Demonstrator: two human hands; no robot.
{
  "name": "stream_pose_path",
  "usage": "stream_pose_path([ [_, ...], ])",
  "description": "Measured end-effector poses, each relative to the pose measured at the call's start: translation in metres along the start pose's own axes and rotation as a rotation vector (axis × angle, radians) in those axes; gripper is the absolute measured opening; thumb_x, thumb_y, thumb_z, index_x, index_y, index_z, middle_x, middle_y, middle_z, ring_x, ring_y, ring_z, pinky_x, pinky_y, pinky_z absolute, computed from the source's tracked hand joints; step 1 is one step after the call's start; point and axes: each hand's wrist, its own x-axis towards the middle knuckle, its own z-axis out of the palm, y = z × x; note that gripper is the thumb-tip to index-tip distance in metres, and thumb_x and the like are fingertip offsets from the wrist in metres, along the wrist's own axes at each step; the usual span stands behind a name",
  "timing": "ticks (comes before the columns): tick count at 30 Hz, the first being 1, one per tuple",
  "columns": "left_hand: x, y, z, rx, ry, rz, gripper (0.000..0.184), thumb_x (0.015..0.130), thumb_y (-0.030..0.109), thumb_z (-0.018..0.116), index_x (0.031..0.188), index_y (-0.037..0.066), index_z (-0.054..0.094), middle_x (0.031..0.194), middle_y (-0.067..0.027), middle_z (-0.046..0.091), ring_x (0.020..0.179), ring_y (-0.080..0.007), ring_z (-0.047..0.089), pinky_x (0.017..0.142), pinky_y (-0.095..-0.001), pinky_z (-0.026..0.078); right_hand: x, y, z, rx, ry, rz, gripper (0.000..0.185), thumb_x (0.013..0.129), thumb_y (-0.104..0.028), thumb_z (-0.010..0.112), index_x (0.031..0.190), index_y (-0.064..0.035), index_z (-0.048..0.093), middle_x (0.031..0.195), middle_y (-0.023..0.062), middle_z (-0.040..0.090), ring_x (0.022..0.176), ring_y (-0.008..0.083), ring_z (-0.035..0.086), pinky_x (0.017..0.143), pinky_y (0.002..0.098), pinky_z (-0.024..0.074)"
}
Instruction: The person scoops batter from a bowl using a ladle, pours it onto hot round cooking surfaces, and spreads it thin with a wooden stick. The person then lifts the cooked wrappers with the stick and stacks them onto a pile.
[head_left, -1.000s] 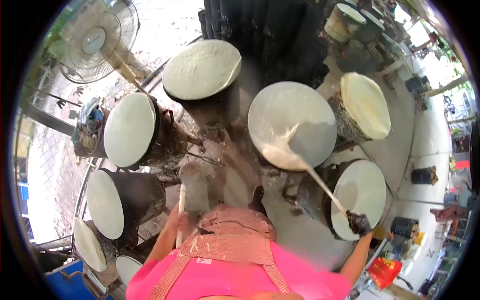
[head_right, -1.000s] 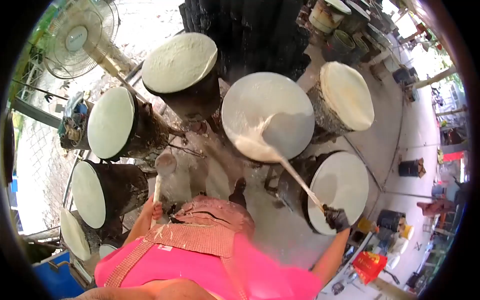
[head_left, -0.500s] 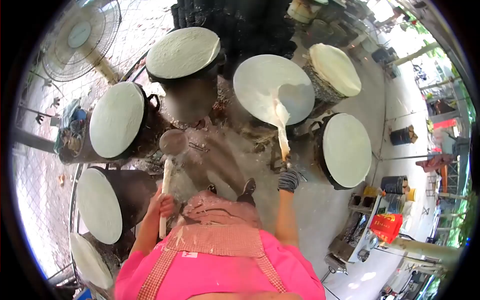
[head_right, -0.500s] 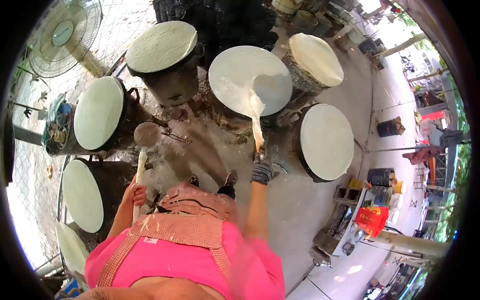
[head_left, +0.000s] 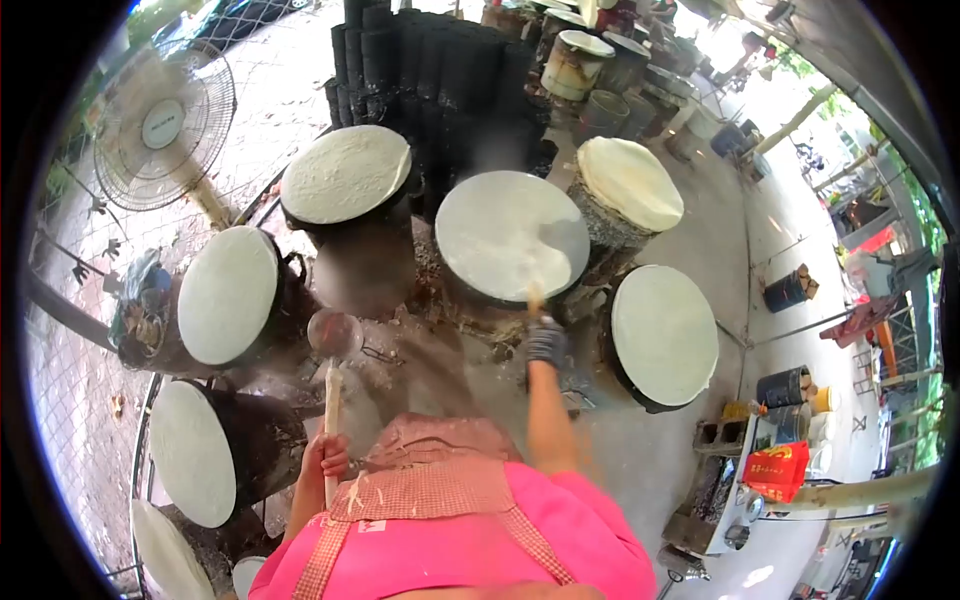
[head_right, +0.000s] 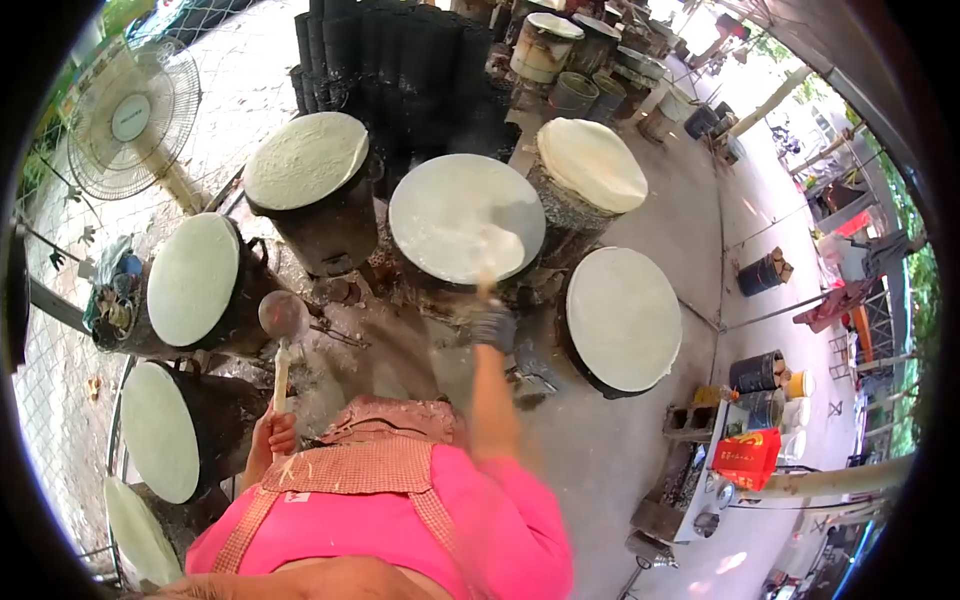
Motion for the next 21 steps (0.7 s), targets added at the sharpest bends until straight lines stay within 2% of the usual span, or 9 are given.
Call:
stream_pose_path([
  [1, 0.008, 0.003, -0.010, -0.044, -0.027, -0.063, 0.014, 0.084, 0.016, 0.041, 0.080, 0.004, 0.047, 0.050, -0.0002, 0.035, 0.036, -0.0074, 0.031, 0.034, -0.0205, 0.030, -0.004, -0.001, 0.023, -0.276, -0.019, -0.107, 0.031, 0.076, -0.034, 0.049, 0.084, -0.0079, 0.062, 0.080, 0.0166, 0.060, 0.074, 0.0319, 0.058, 0.062, 0.0385, 0.0435],
  [4, 0.020, 0.003, 0.013, -0.018, 0.274, -0.065, 0.029, 0.083, 0.021, 0.043, 0.058, 0.009, 0.035, 0.041, 0.0018, 0.030, 0.035, -0.0076, 0.031, 0.033, -0.0207, 0.029, -0.025, 0.018, 0.022, -0.246, -0.060, -0.087, 0.032, 0.076, -0.036, 0.048, 0.082, -0.0088, 0.062, 0.079, 0.0160, 0.060, 0.074, 0.0317, 0.057, 0.062, 0.0400, 0.0436],
  [7, 0.021, 0.002, 0.024, 0.054, 0.200, -0.058, 0.020, 0.084, 0.013, 0.040, 0.065, 0.008, 0.037, 0.049, 0.0008, 0.032, 0.036, -0.0068, 0.032, 0.032, -0.0222, 0.030, 0.039, 0.102, 0.019, -0.107, -0.142, 0.001, 0.034, 0.079, -0.036, 0.045, 0.080, -0.0070, 0.062, 0.074, 0.0145, 0.060, 0.070, 0.0312, 0.057, 0.059, 0.0391, 0.0442],
  [10, 0.034, -0.003, 0.023, -0.075, 0.189, -0.065, 0.018, 0.085, 0.012, 0.039, 0.067, 0.007, 0.037, 0.052, -0.0001, 0.035, 0.038, -0.0069, 0.033, 0.032, -0.0225, 0.031, 0.060, 0.052, -0.007, 0.067, 0.181, -0.113, 0.032, 0.081, -0.032, 0.044, 0.079, -0.0052, 0.062, 0.068, 0.0131, 0.059, 0.065, 0.0308, 0.057, 0.055, 0.0369, 0.0444],
  [13, 0.056, -0.004, 0.029, -0.199, 0.254, -0.127, 0.018, 0.085, 0.013, 0.039, 0.068, 0.007, 0.038, 0.053, 0.0004, 0.035, 0.038, -0.0067, 0.032, 0.033, -0.0207, 0.031, 0.027, 0.051, 0.035, -0.395, 0.043, -0.305, 0.026, 0.079, -0.028, 0.048, 0.077, -0.0058, 0.061, 0.065, 0.0126, 0.058, 0.061, 0.0291, 0.055, 0.055, 0.0343, 0.0440],
  [16, 0.065, -0.004, 0.053, 0.167, 0.456, -0.161, 0.017, 0.085, 0.013, 0.040, 0.068, 0.008, 0.039, 0.053, 0.0004, 0.036, 0.038, -0.0070, 0.032, 0.034, -0.0214, 0.031, -0.003, 0.075, -0.004, 0.005, -0.053, -0.336, 0.035, 0.076, -0.038, 0.050, 0.085, -0.0056, 0.061, 0.078, 0.0207, 0.058, 0.077, 0.0338, 0.055, 0.069, 0.0397, 0.0425],
  [19, 0.088, -0.002, 0.056, 0.178, 0.328, -0.140, 0.019, 0.084, 0.013, 0.040, 0.066, 0.009, 0.039, 0.052, 0.0009, 0.035, 0.037, -0.0073, 0.033, 0.035, -0.0222, 0.031, 0.049, 0.048, -0.056, 0.191, -0.023, -0.048, 0.036, 0.076, -0.039, 0.050, 0.087, -0.0063, 0.061, 0.081, 0.0214, 0.057, 0.079, 0.0365, 0.054, 0.068, 0.0407, 0.0428],
  [20, 0.094, -0.004, 0.044, 0.069, 0.320, -0.177, 0.020, 0.084, 0.013, 0.041, 0.065, 0.009, 0.039, 0.050, 0.0013, 0.034, 0.037, -0.0076, 0.033, 0.035, -0.0227, 0.031, 0.080, 0.036, -0.064, -0.011, -0.082, 0.073, 0.036, 0.076, -0.039, 0.049, 0.087, -0.0067, 0.061, 0.081, 0.0212, 0.057, 0.078, 0.0368, 0.054, 0.067, 0.0403, 0.0432],
  [21, 0.100, -0.006, 0.033, -0.040, 0.318, -0.215, 0.021, 0.084, 0.013, 0.041, 0.063, 0.010, 0.039, 0.048, 0.0016, 0.032, 0.037, -0.0079, 0.032, 0.035, -0.0232, 0.030, 0.105, 0.066, -0.026, -0.148, 0.026, -0.037, 0.030, 0.078, -0.032, 0.047, 0.073, -0.0046, 0.056, 0.071, 0.0152, 0.058, 0.067, 0.0353, 0.055, 0.061, 0.0399, 0.0435],
])
